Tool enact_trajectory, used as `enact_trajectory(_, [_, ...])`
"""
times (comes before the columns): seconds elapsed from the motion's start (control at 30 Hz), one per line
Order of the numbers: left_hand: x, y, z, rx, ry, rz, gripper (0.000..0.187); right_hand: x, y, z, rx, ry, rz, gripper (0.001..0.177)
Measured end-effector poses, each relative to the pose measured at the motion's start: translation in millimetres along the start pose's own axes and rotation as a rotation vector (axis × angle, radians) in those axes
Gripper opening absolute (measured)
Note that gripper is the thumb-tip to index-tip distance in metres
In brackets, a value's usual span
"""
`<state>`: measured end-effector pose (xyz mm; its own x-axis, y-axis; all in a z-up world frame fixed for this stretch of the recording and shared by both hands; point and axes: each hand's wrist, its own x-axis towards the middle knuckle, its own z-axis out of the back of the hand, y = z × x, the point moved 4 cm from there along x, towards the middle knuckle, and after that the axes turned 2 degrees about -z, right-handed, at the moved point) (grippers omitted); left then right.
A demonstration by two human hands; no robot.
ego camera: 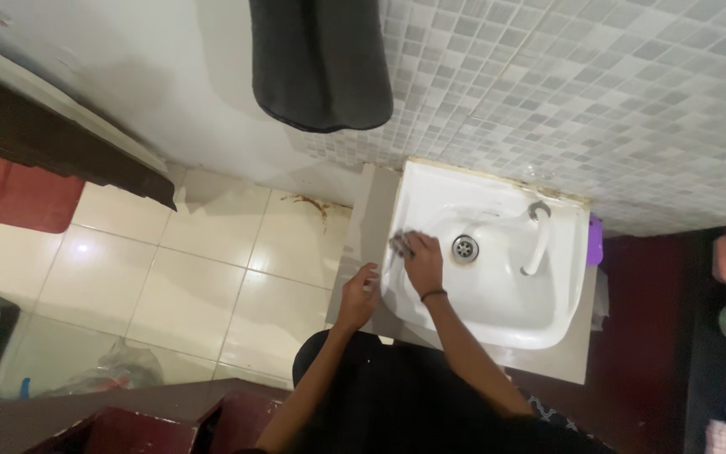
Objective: The person scrubs a white bathroom sink using a cloth, focusing on the basin, drain, and faucet. They rinse the cloth under running water and wipe the surrounding tiled wall and countertop surfaces.
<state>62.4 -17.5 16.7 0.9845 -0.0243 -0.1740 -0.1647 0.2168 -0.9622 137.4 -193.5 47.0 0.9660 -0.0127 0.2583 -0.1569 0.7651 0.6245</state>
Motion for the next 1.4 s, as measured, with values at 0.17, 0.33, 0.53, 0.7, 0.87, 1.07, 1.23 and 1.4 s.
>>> enact_trajectory(0.17, [6.5, 0.4, -5.5, 0.046, -0.039, -0.034, 0.041, 73.4, -28.3, -10.8, -0.078, 0.027, 0.080, 0.017])
enact_trajectory(0.33, [7.4, 5.2, -1.1, 0.043, -0.159, 0.001, 0.011, 131.8, -60.8, -28.8, -0.068, -0.061, 0.078, 0.024])
enact_trajectory(0.53, [0.9, 10.9, 0.7, 0.049, -0.235, -0.021, 0.006, 137.3, -64.1, -30.4, -0.101, 0.109, -0.010, 0.017])
enact_trajectory(0.7, [-5.8, 20.7, -4.6, 0.026, -0.196, -0.041, 0.006, 70.8, -32.6, -14.8, -0.027, 0.039, 0.112, 0.029])
enact_trajectory(0.87, [-14.1, 27.1, -2.9, -0.054, -0.136, -0.081, 0.002, -25.8, -2.3, -8.2, 0.033, 0.132, 0.068, 0.036])
enact_trajectory(1.07, [-26.4, 37.6, 9.6, 0.066, -0.138, -0.121, 0.011, -100.5, 30.7, -21.4, 0.053, 0.210, 0.065, 0.051])
enact_trajectory(1.23, [-41.2, 37.7, 30.0, 0.025, -0.146, -0.169, 0.010, -71.7, 39.1, -22.1, 0.092, 0.158, -0.010, 0.044])
enact_trajectory(1.4, [-51.2, 48.8, 41.4, 0.013, -0.130, -0.115, 0.010, -77.3, 53.8, -10.8, 0.135, 0.079, -0.061, 0.044])
